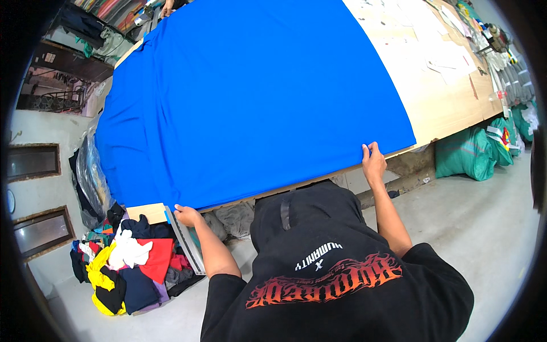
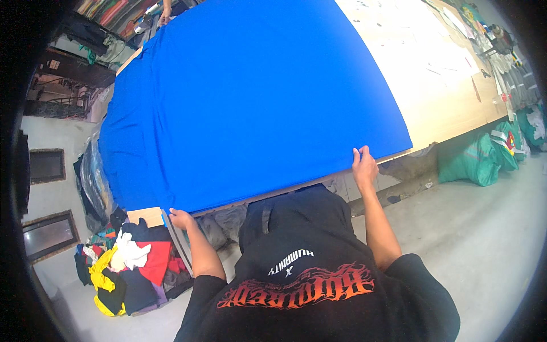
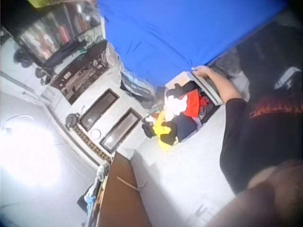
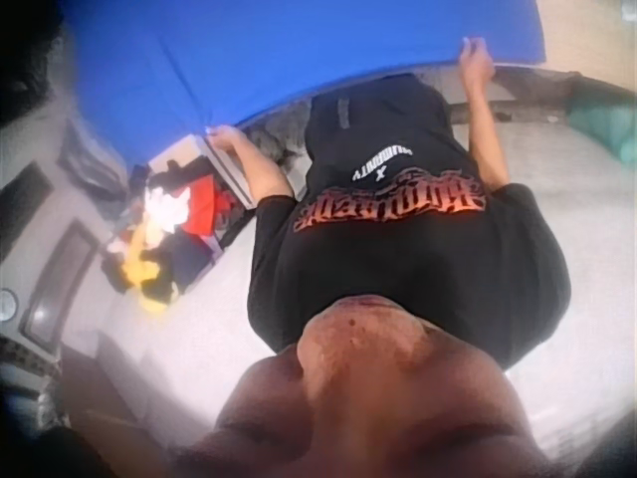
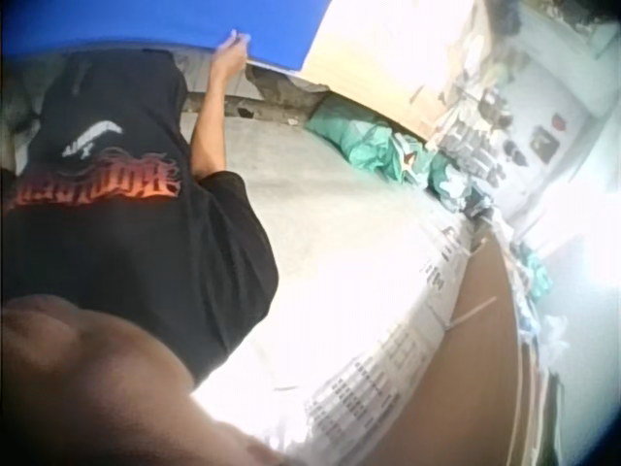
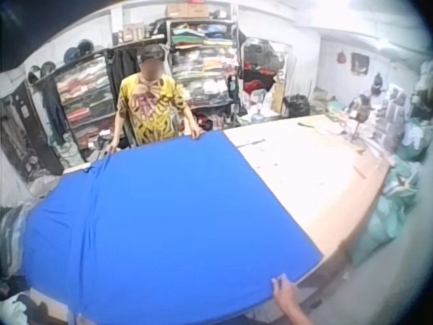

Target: The person spreads a large blue fabric on a table and uses a long straightedge and rotary cutter to cut the fabric into rectangular pieces. A coworker assists by holding the fabric and straightedge. The person repeatedly aligns the straightedge and cuts the fabric multiple times.

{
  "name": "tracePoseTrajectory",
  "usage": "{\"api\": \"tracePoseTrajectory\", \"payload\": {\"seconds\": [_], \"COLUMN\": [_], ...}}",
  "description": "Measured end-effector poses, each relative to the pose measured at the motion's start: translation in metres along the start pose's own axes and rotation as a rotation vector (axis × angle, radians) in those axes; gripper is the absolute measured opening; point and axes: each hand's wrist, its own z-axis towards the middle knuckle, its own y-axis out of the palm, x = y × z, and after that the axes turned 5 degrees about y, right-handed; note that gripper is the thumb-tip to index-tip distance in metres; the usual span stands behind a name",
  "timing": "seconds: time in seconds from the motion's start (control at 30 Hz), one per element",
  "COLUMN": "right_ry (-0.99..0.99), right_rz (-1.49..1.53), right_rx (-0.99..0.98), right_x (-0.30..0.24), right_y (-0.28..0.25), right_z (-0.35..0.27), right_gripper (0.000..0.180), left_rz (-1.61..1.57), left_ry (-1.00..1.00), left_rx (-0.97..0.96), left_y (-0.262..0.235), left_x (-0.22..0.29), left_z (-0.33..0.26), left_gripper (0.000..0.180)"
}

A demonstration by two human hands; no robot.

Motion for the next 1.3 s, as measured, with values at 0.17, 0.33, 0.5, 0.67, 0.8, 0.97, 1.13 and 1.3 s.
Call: {"api": "tracePoseTrajectory", "payload": {"seconds": [0.17, 0.33, 0.5, 0.67, 0.8, 0.97, 1.13, 1.3], "right_ry": [-0.107, -0.208, -0.096, -0.164, -0.193, -0.165, -0.113, -0.057], "right_rz": [-0.101, -0.242, -0.215, -0.175, -0.113, -0.037, 0.014, 0.032], "right_rx": [0.025, 0.147, 0.097, 0.186, 0.168, 0.155, 0.119, 0.096], "right_x": [-0.002, -0.007, -0.035, -0.078, -0.114, -0.153, -0.179, -0.194], "right_y": [-0.002, -0.003, 0.002, 0.019, 0.036, 0.058, 0.080, 0.096], "right_z": [0.003, 0.011, 0.036, 0.079, 0.118, 0.166, 0.203, 0.220], "right_gripper": [0.022, 0.019, 0.021, 0.022, 0.027, 0.033, 0.036, 0.037], "left_rz": [-0.046, -0.073, -0.351, -0.233, 0.014, 0.020, 0.056, 0.076], "left_ry": [-0.033, -0.034, 0.529, 0.724, 0.762, 0.699, 0.691, 0.692], "left_rx": [-0.040, 0.374, -0.004, -0.169, -0.191, -0.243, -0.233, -0.232], "left_y": [0.000, -0.023, -0.006, 0.020, 0.033, 0.030, 0.032, 0.032], "left_x": [-0.003, 0.054, 0.120, 0.162, 0.158, 0.165, 0.172, 0.175], "left_z": [0.003, -0.038, -0.091, -0.130, -0.152, -0.152, -0.155, -0.156], "left_gripper": [0.058, 0.040, 0.028, 0.041, 0.047, 0.048, 0.048, 0.049]}}
